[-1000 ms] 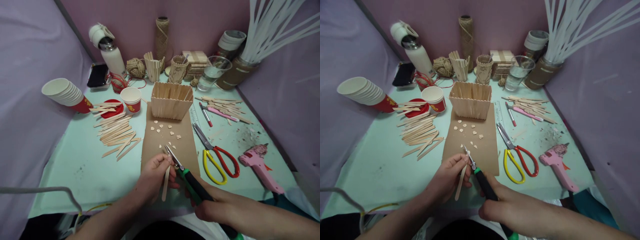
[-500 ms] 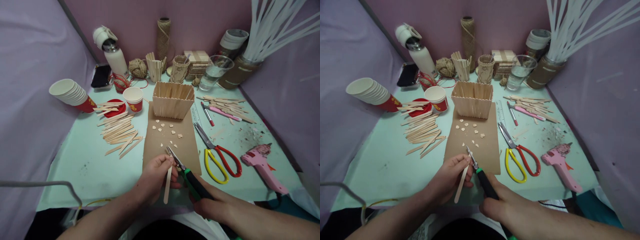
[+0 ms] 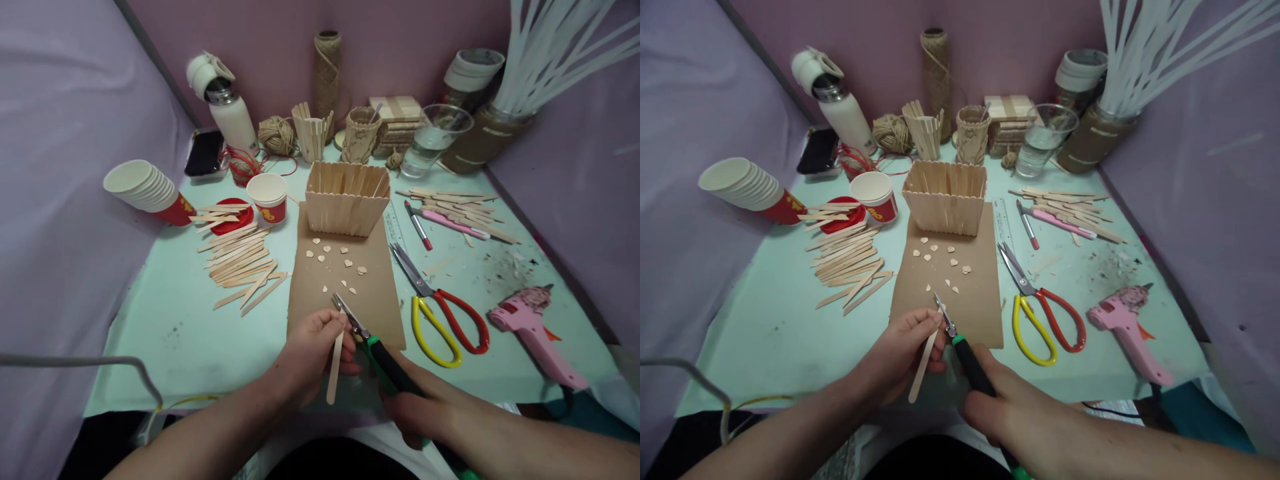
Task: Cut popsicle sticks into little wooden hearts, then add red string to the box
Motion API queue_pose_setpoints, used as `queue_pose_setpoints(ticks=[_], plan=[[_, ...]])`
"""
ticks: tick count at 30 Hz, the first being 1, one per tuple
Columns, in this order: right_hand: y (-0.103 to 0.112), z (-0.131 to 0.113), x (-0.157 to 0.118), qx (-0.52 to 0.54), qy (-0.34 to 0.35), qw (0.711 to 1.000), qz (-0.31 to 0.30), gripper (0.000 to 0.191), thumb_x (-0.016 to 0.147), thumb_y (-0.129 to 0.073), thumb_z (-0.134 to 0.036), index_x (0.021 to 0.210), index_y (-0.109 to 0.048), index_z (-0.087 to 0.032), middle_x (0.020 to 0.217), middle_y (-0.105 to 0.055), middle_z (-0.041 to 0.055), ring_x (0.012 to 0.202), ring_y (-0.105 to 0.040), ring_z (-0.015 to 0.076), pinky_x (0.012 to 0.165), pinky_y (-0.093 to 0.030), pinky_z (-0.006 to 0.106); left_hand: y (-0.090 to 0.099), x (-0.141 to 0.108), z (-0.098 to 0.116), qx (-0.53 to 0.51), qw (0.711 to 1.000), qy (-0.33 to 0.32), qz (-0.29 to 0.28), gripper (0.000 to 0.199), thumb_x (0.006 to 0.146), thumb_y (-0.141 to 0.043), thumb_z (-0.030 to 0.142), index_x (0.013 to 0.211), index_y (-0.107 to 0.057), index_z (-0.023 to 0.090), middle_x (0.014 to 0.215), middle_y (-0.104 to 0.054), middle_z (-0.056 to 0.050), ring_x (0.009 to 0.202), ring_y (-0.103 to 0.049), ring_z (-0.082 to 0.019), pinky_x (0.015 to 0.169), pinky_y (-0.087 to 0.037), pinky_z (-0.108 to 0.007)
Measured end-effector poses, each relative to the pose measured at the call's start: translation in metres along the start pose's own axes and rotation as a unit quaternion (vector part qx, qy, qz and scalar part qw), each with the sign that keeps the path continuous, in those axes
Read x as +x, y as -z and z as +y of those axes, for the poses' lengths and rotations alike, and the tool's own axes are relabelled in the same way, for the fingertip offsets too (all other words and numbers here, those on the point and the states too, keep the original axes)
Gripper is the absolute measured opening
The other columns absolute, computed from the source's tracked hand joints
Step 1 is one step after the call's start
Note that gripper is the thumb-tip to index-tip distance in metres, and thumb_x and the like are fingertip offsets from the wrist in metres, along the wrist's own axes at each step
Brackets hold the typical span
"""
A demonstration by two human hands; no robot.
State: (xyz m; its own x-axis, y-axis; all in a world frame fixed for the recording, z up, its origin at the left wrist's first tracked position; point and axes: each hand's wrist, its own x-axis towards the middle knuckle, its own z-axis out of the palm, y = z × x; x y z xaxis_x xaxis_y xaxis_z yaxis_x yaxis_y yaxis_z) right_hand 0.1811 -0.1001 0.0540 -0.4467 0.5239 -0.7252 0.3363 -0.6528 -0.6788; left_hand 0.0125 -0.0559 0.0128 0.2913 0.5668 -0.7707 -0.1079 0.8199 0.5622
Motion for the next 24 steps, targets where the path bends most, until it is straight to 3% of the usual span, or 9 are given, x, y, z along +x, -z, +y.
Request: queue_pose_setpoints(ticks=[3, 7, 12, 16, 18, 21, 24], plan=[[-0.002, 0.004, 0.005, 0.015, -0.044, 0.999, -0.002, 0.045, 0.075, -0.044, -0.027, 0.119, -0.050, -0.017, 0.062, -0.046, -0.0041, 0.054, -0.044, 0.0116, 0.049, -0.031, 0.022, 0.001, 0.000, 0.000, 0.002, 1.000, -0.002, 0.003, 0.027, 0.078, -0.063, 0.039, 0.068, -0.054, 0.016, 0.056, -0.054, 0.003, 0.046, -0.046, -0.007, 0.048, -0.045, -0.020], [-0.002, 0.001, 0.008, 0.026, -0.043, 0.999, -0.014, 0.050, 0.073, -0.046, -0.024, 0.123, -0.049, -0.018, 0.064, -0.046, -0.0047, 0.054, -0.044, 0.0107, 0.048, -0.030, 0.021, 0.004, -0.001, -0.002, 0.004, 1.000, 0.000, 0.006, 0.026, 0.078, -0.062, 0.038, 0.068, -0.055, 0.016, 0.055, -0.053, 0.003, 0.044, -0.046, -0.007, 0.049, -0.046, -0.020], [0.004, -0.003, -0.001, 0.028, 0.014, 0.999, -0.019, 0.055, 0.075, -0.052, -0.025, 0.130, -0.050, -0.023, 0.092, -0.058, 0.0028, 0.079, -0.054, 0.0166, 0.066, -0.045, 0.026, 0.015, -0.004, -0.008, -0.003, 1.000, -0.029, 0.005, 0.024, 0.078, -0.063, 0.041, 0.077, -0.059, 0.017, 0.056, -0.054, 0.004, 0.046, -0.047, -0.008, 0.048, -0.046, -0.020], [0.009, 0.001, -0.009, 0.026, 0.029, 0.999, 0.011, 0.058, 0.074, -0.055, -0.024, 0.131, -0.050, -0.025, 0.112, -0.057, 0.0055, 0.105, -0.052, 0.0234, 0.089, -0.043, 0.034, 0.022, -0.008, -0.006, -0.015, 0.998, -0.057, 0.014, 0.026, 0.081, -0.062, 0.042, 0.078, -0.058, 0.017, 0.059, -0.055, 0.002, 0.051, -0.048, -0.009, 0.052, -0.049, -0.021], [0.011, 0.003, -0.011, 0.029, 0.038, 0.999, 0.024, 0.053, 0.072, -0.057, -0.024, 0.125, -0.054, -0.024, 0.112, -0.058, 0.0050, 0.114, -0.047, 0.0253, 0.099, -0.037, 0.036, 0.022, -0.010, -0.003, -0.050, 0.996, -0.073, 0.014, 0.024, 0.081, -0.064, 0.039, 0.078, -0.058, 0.016, 0.062, -0.056, 0.002, 0.055, -0.050, -0.009, 0.059, -0.051, -0.023], [0.011, 0.008, -0.011, 0.049, 0.051, 0.997, 0.013, 0.029, 0.073, -0.056, -0.028, 0.100, -0.062, -0.020, 0.099, -0.060, 0.0052, 0.103, -0.050, 0.0248, 0.091, -0.040, 0.036, 0.018, -0.010, 0.002, -0.129, 0.984, -0.125, 0.019, 0.022, 0.079, -0.069, 0.034, 0.075, -0.060, 0.014, 0.075, -0.060, -0.002, 0.069, -0.057, -0.011, 0.069, -0.050, -0.023], [0.006, 0.015, -0.006, 0.120, 0.111, 0.987, -0.003, 0.019, 0.074, -0.055, -0.033, 0.084, -0.060, -0.018, 0.087, -0.058, 0.0051, 0.087, -0.052, 0.0220, 0.082, -0.042, 0.036, 0.013, -0.008, 0.004, -0.167, 0.968, -0.184, 0.041, 0.023, 0.077, -0.072, 0.034, 0.079, -0.063, 0.013, 0.076, -0.057, -0.001, 0.064, -0.050, -0.006, 0.058, -0.043, -0.016]])
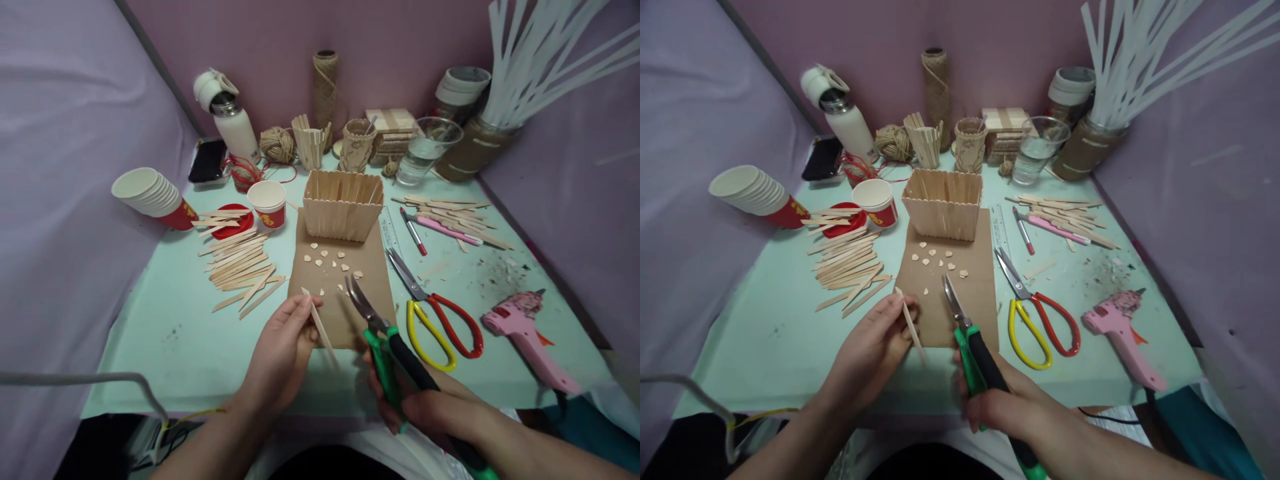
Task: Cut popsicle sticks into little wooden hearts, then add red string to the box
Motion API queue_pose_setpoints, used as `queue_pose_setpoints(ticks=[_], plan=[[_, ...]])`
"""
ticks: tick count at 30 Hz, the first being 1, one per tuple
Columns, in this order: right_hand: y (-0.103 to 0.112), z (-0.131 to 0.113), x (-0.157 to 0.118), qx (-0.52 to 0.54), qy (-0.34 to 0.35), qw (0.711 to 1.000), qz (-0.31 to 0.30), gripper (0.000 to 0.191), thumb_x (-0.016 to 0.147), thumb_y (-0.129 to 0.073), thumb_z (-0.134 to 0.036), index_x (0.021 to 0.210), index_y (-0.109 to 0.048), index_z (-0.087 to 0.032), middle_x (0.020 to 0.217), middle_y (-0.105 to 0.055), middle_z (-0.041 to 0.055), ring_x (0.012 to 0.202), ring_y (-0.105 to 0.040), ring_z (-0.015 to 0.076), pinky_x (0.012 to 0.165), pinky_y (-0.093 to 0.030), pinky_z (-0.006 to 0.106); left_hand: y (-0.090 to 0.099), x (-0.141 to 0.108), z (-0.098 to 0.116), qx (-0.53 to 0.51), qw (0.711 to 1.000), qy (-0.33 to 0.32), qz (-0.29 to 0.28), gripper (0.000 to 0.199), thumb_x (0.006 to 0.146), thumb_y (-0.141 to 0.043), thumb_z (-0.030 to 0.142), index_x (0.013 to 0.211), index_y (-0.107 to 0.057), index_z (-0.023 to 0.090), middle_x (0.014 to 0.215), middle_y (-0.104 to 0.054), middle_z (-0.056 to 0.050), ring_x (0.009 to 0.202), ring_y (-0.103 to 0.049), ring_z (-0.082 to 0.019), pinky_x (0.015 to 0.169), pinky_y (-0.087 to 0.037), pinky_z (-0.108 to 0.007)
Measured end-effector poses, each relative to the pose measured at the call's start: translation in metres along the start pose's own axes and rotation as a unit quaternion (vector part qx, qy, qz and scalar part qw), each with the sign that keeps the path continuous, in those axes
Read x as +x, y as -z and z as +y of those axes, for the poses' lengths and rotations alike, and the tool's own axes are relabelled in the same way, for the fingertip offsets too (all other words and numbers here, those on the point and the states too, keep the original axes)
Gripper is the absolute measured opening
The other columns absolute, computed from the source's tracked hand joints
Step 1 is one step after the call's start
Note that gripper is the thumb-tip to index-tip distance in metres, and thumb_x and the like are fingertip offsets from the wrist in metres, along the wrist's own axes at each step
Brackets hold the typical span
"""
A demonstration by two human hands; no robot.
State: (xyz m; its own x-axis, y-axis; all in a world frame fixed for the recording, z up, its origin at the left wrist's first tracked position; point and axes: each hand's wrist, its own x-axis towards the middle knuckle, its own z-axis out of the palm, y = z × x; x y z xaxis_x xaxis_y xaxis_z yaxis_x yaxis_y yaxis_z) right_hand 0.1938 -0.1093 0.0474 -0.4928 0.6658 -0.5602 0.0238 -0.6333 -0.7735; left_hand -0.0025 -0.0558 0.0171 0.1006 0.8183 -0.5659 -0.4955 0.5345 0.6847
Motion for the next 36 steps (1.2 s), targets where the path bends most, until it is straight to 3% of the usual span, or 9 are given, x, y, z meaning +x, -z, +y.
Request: queue_pose_setpoints(ticks=[4, 8, 12, 15, 20, 23, 28, 33, 36], plan=[[-0.008, 0.011, 0.008, 0.190, 0.071, 0.979, 0.014, 0.028, 0.073, -0.055, -0.033, 0.097, -0.060, -0.019, 0.082, -0.058, 0.0050, 0.084, -0.054, 0.0223, 0.082, -0.042, 0.038, -0.005, 0.003, -0.005, -0.041, 0.999, -0.021, -0.011, 0.023, 0.076, -0.074, 0.033, 0.081, -0.063, 0.013, 0.077, -0.058, -0.001, 0.049, -0.033, -0.002, 0.042, -0.029, -0.014], [-0.011, 0.011, 0.017, 0.315, 0.101, 0.944, 0.027, 0.029, 0.074, -0.057, -0.030, 0.101, -0.061, -0.022, 0.096, -0.061, 0.0066, 0.087, -0.056, 0.0227, 0.082, -0.043, 0.037, -0.003, 0.003, -0.006, -0.095, 0.995, -0.019, 0.010, 0.019, 0.078, -0.072, 0.031, 0.080, -0.064, 0.014, 0.076, -0.063, -0.003, 0.059, -0.052, -0.006, 0.057, -0.045, -0.015], [-0.007, 0.007, 0.026, 0.374, 0.113, 0.920, 0.039, 0.026, 0.077, -0.052, -0.027, 0.100, -0.061, -0.021, 0.102, -0.060, 0.0069, 0.088, -0.056, 0.0215, 0.080, -0.045, 0.036, 0.003, 0.001, -0.005, -0.143, 0.989, 0.034, -0.006, 0.045, 0.083, -0.059, 0.052, 0.067, -0.065, 0.010, 0.076, -0.066, -0.009, 0.067, -0.060, -0.013, 0.065, -0.052, -0.022], [-0.005, 0.005, 0.030, 0.359, 0.123, 0.925, 0.029, 0.026, 0.076, -0.050, -0.025, 0.099, -0.060, -0.020, 0.101, -0.061, 0.0079, 0.089, -0.057, 0.0222, 0.079, -0.045, 0.036, 0.008, -0.003, -0.007, -0.110, 0.990, 0.067, -0.057, 0.042, 0.080, -0.064, 0.047, 0.061, -0.064, 0.010, 0.077, -0.066, -0.008, 0.067, -0.061, -0.012, 0.065, -0.051, -0.021], [0.000, 0.002, 0.030, 0.331, 0.131, 0.934, 0.015, 0.029, 0.078, -0.047, -0.023, 0.103, -0.060, -0.019, 0.095, -0.063, 0.0072, 0.093, -0.057, 0.0218, 0.085, -0.043, 0.036, 0.016, -0.008, -0.017, 0.050, 0.985, 0.108, -0.126, 0.011, 0.076, -0.072, 0.018, 0.080, -0.063, 0.013, 0.076, -0.066, -0.003, 0.067, -0.061, -0.008, 0.066, -0.047, -0.018], [0.003, 0.003, 0.032, 0.319, 0.136, 0.938, -0.008, 0.030, 0.078, -0.048, -0.022, 0.105, -0.060, -0.017, 0.093, -0.063, 0.0074, 0.091, -0.058, 0.0215, 0.086, -0.042, 0.036, 0.018, -0.009, -0.019, 0.129, 0.977, 0.087, -0.149, 0.019, 0.077, -0.070, 0.015, 0.091, -0.058, 0.016, 0.073, -0.064, 0.000, 0.064, -0.060, -0.008, 0.063, -0.044, -0.019], [0.005, 0.008, 0.037, 0.284, 0.123, 0.949, -0.051, 0.030, 0.074, -0.054, -0.026, 0.102, -0.061, -0.016, 0.091, -0.063, 0.0078, 0.085, -0.058, 0.0216, 0.082, -0.043, 0.036, 0.012, -0.010, -0.017, 0.195, 0.949, 0.098, -0.229, 0.040, 0.078, -0.069, 0.022, 0.113, -0.051, 0.019, 0.096, -0.065, -0.004, 0.070, -0.063, -0.012, 0.061, -0.044, -0.024], [0.008, 0.012, 0.028, 0.197, 0.099, 0.975, 0.011, 0.032, 0.072, -0.059, -0.028, 0.103, -0.060, -0.019, 0.090, -0.062, 0.0052, 0.080, -0.056, 0.0193, 0.075, -0.043, 0.033, 0.005, -0.004, -0.017, 0.217, 0.962, 0.068, -0.151, 0.029, 0.086, -0.059, 0.041, 0.095, -0.057, 0.014, 0.067, -0.060, 0.000, 0.054, -0.052, -0.008, 0.053, -0.038, -0.022], [0.010, 0.011, 0.015, 0.081, 0.059, 0.994, 0.053, 0.029, 0.074, -0.059, -0.031, 0.100, -0.061, -0.019, 0.092, -0.061, 0.0049, 0.086, -0.055, 0.0207, 0.082, -0.042, 0.035, 0.000, 0.000, -0.017, 0.205, 0.973, 0.032, -0.101, 0.029, 0.085, -0.059, 0.043, 0.083, -0.057, 0.014, 0.056, -0.055, 0.003, 0.049, -0.047, -0.007, 0.050, -0.036, -0.020]])
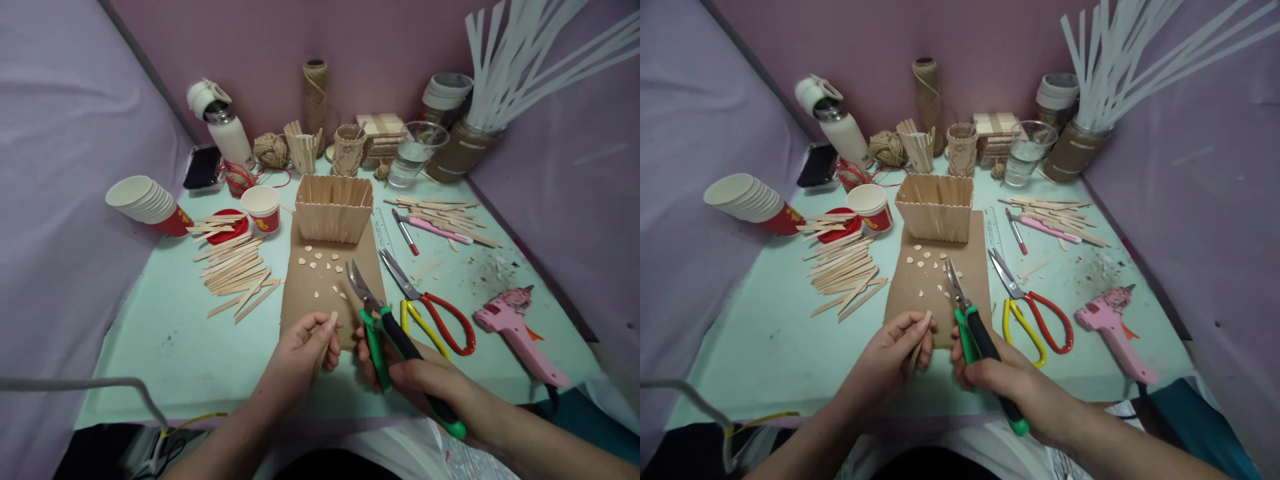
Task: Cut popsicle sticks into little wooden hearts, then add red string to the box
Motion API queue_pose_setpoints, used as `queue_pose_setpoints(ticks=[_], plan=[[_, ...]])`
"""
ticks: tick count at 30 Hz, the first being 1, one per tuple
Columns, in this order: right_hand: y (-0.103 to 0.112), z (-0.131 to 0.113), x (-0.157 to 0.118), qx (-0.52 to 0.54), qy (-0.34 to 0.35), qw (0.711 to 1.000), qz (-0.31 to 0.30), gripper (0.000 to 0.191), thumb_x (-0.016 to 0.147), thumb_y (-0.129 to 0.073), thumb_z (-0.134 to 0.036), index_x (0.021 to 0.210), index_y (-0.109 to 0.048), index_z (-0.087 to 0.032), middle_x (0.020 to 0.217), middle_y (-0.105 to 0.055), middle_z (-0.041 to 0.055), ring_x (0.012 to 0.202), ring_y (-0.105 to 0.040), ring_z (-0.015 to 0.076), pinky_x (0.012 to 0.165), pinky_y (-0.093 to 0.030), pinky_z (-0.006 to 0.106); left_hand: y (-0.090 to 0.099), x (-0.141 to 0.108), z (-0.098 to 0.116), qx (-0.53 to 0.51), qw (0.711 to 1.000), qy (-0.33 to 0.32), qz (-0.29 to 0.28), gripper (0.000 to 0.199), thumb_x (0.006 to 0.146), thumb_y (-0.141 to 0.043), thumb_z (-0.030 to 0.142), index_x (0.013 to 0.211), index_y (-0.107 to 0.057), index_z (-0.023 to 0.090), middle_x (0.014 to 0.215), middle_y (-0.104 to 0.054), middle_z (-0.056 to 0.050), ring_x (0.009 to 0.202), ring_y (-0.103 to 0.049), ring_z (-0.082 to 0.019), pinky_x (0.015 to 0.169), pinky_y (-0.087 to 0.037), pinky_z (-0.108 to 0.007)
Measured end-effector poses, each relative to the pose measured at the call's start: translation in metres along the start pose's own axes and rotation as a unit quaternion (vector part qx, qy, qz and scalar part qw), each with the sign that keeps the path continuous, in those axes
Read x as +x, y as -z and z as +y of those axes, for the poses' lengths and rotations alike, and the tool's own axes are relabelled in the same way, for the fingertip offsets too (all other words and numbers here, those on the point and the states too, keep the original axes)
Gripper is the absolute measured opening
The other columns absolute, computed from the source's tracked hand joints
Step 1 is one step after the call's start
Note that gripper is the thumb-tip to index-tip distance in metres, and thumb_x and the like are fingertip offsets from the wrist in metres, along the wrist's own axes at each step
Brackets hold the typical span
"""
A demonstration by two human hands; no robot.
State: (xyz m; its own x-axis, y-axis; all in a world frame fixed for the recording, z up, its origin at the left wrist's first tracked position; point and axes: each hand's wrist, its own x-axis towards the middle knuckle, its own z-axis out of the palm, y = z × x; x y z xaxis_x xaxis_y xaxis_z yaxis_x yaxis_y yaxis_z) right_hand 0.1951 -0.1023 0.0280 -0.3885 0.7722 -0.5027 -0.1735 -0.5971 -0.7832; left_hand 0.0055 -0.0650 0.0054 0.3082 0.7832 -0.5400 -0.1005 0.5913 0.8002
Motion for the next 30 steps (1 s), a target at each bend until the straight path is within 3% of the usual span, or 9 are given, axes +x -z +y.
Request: queue_pose_setpoints(ticks=[4, 9, 16, 30], plan=[[-0.002, -0.007, -0.013, -0.160, -0.014, 0.987, -0.020, 0.041, 0.076, -0.057, -0.030, 0.116, -0.057, -0.019, 0.106, -0.061, 0.0073, 0.105, -0.053, 0.0269, 0.093, -0.041, 0.042, -0.002, 0.003, 0.003, -0.039, 0.999, -0.018, 0.019, 0.028, 0.081, -0.065, 0.042, 0.083, -0.055, 0.016, 0.062, -0.060, 0.001, 0.053, -0.054, -0.008, 0.054, -0.041, -0.020], [-0.012, -0.010, -0.017, -0.224, 0.012, 0.974, -0.020, 0.065, 0.076, -0.055, -0.018, 0.139, -0.039, -0.020, 0.123, -0.057, 0.0087, 0.112, -0.052, 0.0246, 0.104, -0.037, 0.043, -0.003, 0.003, 0.001, -0.079, 0.996, -0.003, 0.034, 0.032, 0.075, -0.072, 0.042, 0.085, -0.057, 0.016, 0.071, -0.063, 0.000, 0.059, -0.059, -0.010, 0.059, -0.049, -0.022], [-0.020, -0.004, -0.016, -0.258, -0.014, 0.966, -0.002, 0.067, 0.073, -0.055, -0.012, 0.139, -0.040, -0.020, 0.099, -0.066, 0.0053, 0.085, -0.062, 0.0193, 0.096, -0.045, 0.040, -0.004, 0.003, -0.002, -0.090, 0.995, 0.002, 0.049, 0.037, 0.067, -0.078, 0.043, 0.080, -0.057, 0.016, 0.067, -0.061, 0.001, 0.060, -0.060, -0.011, 0.061, -0.055, -0.026], [-0.024, -0.005, -0.015, -0.280, -0.010, 0.960, 0.005, 0.067, 0.072, -0.056, -0.011, 0.136, -0.040, -0.020, 0.108, -0.062, 0.0075, 0.096, -0.060, 0.0213, 0.095, -0.046, 0.040, -0.003, 0.004, -0.005, -0.082, 0.996, -0.009, 0.031, 0.030, 0.071, -0.076, 0.039, 0.078, -0.058, 0.015, 0.068, -0.060, 0.001, 0.060, -0.061, -0.011, 0.061, -0.056, -0.025]])
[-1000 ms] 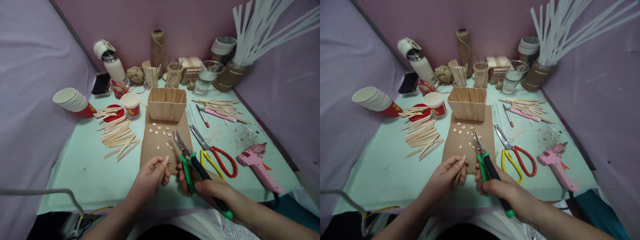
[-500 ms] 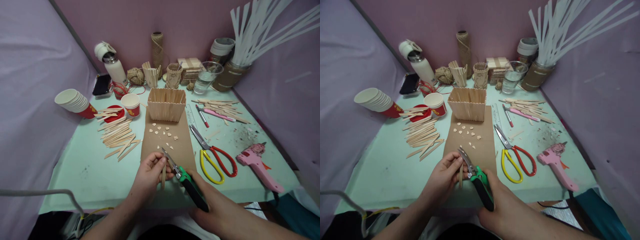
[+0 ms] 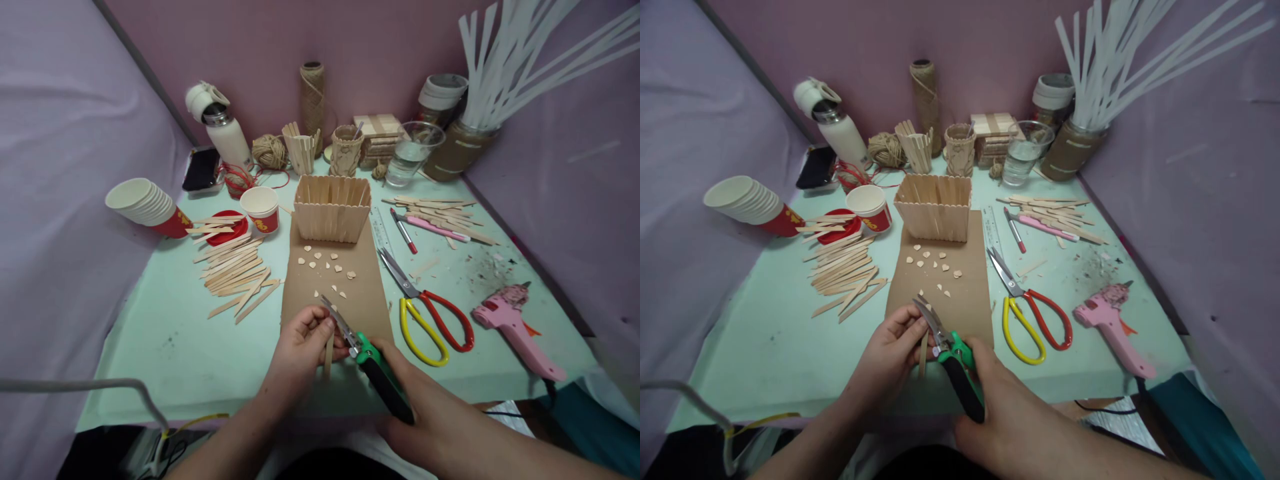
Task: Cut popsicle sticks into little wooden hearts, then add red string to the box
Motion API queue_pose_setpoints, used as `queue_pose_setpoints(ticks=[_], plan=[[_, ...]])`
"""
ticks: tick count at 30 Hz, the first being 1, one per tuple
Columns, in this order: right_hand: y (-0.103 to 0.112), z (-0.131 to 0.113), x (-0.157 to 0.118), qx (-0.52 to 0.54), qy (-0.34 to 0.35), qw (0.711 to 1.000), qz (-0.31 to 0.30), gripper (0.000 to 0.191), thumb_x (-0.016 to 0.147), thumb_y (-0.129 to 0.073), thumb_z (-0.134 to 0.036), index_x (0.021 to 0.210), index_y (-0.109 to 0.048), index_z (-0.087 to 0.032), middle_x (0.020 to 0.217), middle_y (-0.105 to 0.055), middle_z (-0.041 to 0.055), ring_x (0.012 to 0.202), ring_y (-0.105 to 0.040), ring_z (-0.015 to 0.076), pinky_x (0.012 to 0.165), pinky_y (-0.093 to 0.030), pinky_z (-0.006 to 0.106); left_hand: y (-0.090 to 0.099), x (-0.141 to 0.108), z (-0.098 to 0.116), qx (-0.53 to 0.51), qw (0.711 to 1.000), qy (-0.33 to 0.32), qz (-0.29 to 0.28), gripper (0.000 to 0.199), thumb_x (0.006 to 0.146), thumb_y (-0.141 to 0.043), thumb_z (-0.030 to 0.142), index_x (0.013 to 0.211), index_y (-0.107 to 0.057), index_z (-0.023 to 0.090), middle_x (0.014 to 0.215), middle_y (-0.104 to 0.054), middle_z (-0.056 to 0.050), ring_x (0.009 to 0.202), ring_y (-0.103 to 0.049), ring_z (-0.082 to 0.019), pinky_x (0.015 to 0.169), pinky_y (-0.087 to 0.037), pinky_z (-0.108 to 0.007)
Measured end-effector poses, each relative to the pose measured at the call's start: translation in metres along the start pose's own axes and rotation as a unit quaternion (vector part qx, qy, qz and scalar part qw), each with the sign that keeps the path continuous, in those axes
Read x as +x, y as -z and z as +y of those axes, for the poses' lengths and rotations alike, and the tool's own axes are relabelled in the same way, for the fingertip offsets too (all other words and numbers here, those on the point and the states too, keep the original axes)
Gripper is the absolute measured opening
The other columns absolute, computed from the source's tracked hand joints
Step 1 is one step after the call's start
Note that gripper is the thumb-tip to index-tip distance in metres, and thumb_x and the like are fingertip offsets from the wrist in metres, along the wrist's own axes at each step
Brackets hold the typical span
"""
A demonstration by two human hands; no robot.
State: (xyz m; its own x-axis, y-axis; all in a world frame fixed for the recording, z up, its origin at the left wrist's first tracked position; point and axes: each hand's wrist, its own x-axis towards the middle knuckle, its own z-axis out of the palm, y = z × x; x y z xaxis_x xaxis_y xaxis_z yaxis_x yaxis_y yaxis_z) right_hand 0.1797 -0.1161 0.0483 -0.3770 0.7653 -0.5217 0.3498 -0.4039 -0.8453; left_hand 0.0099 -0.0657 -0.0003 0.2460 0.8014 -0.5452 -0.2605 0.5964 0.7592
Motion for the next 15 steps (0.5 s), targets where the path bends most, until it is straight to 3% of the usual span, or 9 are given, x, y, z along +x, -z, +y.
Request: queue_pose_setpoints(ticks=[9, 15], plan=[[0.0018, -0.0038, 0.0002, -0.008, 0.003, 1.000, -0.005, 0.064, 0.072, -0.056, -0.012, 0.134, -0.042, -0.021, 0.106, -0.062, 0.0065, 0.094, -0.060, 0.0211, 0.090, -0.048, 0.040, -0.0019, -0.0017, 0.0018, 0.004, 1.000, -0.004, 0.002, 0.026, 0.073, -0.074, 0.035, 0.075, -0.059, 0.014, 0.066, -0.061, 0.001, 0.055, -0.058, -0.008, 0.052, -0.048, -0.016], [0.0029, -0.0047, -0.0010, -0.015, 0.005, 1.000, -0.007, 0.068, 0.071, -0.057, -0.012, 0.136, -0.041, -0.022, 0.099, -0.063, 0.0056, 0.088, -0.061, 0.0209, 0.088, -0.049, 0.041, 0.0000, -0.0013, 0.0005, 0.010, 1.000, 0.005, -0.002, 0.027, 0.073, -0.074, 0.036, 0.075, -0.059, 0.014, 0.065, -0.062, 0.001, 0.057, -0.060, -0.009, 0.058, -0.053, -0.021]])
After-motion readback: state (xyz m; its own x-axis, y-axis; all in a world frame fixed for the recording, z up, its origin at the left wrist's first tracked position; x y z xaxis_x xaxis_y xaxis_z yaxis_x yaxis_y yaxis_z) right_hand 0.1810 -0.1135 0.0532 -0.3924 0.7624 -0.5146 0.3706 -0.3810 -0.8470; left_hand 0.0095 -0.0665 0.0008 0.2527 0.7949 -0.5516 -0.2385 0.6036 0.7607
